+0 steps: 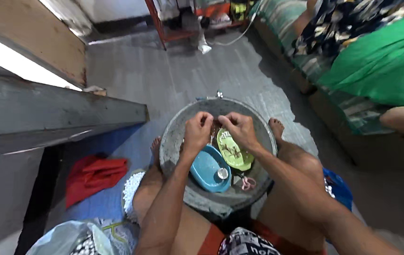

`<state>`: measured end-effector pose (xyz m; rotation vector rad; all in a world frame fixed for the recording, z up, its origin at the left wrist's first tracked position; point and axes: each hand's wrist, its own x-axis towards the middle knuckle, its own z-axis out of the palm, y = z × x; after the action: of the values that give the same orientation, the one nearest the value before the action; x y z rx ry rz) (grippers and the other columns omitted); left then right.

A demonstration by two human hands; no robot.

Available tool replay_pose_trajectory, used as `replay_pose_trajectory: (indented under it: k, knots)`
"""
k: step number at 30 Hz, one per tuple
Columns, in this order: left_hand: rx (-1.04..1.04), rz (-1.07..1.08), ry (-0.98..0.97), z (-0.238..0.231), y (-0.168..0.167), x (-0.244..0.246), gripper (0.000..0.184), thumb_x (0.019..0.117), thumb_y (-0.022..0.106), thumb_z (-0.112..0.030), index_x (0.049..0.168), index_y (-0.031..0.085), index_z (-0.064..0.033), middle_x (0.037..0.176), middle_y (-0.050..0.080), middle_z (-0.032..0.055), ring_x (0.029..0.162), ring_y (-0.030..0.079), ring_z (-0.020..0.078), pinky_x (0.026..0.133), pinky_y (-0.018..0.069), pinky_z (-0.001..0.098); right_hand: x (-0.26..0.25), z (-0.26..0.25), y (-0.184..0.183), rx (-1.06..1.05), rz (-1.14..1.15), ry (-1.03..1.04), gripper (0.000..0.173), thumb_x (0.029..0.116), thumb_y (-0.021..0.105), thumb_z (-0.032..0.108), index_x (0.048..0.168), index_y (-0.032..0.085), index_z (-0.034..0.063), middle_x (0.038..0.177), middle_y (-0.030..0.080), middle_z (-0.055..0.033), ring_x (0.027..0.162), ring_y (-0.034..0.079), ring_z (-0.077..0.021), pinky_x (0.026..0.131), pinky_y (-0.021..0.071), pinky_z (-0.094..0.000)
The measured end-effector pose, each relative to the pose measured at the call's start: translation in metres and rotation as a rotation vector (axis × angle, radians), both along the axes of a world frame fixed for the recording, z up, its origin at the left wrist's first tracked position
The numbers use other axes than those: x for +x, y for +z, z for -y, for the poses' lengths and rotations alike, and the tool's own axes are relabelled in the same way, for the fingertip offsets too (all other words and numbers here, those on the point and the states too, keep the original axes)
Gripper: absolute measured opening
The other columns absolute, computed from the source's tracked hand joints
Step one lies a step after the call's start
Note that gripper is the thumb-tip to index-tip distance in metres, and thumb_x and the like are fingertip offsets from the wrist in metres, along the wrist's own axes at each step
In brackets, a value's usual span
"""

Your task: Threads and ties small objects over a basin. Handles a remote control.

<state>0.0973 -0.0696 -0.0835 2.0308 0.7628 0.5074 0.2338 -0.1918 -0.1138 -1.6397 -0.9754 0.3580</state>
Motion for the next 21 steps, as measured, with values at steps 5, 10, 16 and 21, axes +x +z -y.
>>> replay_pose_trajectory:
  k: [5, 10, 16, 21]
  knots:
    - [-0.014, 0.102, 0.022, 0.000, -0.002, -0.007, 0.018, 0.1071, 0.056, -0.023, 0.111, 0.066, -0.0081, 0.090, 0.071, 0.0062, 0.069, 0.071, 0.0181, 0.064, 0.0644, 0.0389, -0.006, 0.001, 0.000, 0.049, -0.156, 0.052, 0.029, 0.1046, 0.061, 0.032, 0.095, 0.072, 0.0069, 0.076, 0.070, -0.0037, 0.062, 0.064, -0.0127, 0.057, 0.0559, -0.0294]
    - [-0.136, 0.246, 0.031, -0.009, 0.005, -0.012, 0.032, 0.1121, 0.042, -0.027, 0.117, 0.065, -0.0060, 0.093, 0.074, 0.0068, 0.074, 0.074, 0.0191, 0.068, 0.0650, 0.0375, 0.000, 0.010, -0.002, 0.052, -0.414, 0.110, 0.035, 0.1066, 0.056, 0.039, 0.100, 0.069, 0.0081, 0.085, 0.070, -0.0060, 0.070, 0.064, -0.0159, 0.065, 0.0567, -0.0311]
    - [-0.047, 0.240, -0.118, 0.003, 0.001, -0.005, 0.023, 0.1030, 0.063, -0.014, 0.125, 0.066, -0.0084, 0.110, 0.071, 0.0069, 0.078, 0.072, 0.0165, 0.069, 0.0651, 0.0350, -0.002, 0.005, -0.006, 0.061, -0.521, 0.129, 0.036, 0.1072, 0.054, 0.040, 0.101, 0.069, 0.0082, 0.088, 0.069, -0.0059, 0.071, 0.063, -0.0140, 0.066, 0.0566, -0.0301]
    - [-0.068, 0.242, -0.070, 0.002, -0.014, 0.002, 0.024, 0.0997, 0.068, -0.017, 0.122, 0.070, -0.0070, 0.101, 0.075, 0.0034, 0.080, 0.074, 0.0147, 0.073, 0.0656, 0.0350, -0.002, -0.003, -0.020, 0.082, -0.484, 0.144, 0.035, 0.1067, 0.056, 0.030, 0.100, 0.071, -0.0004, 0.086, 0.071, -0.0100, 0.076, 0.068, -0.0195, 0.073, 0.0603, -0.0377]
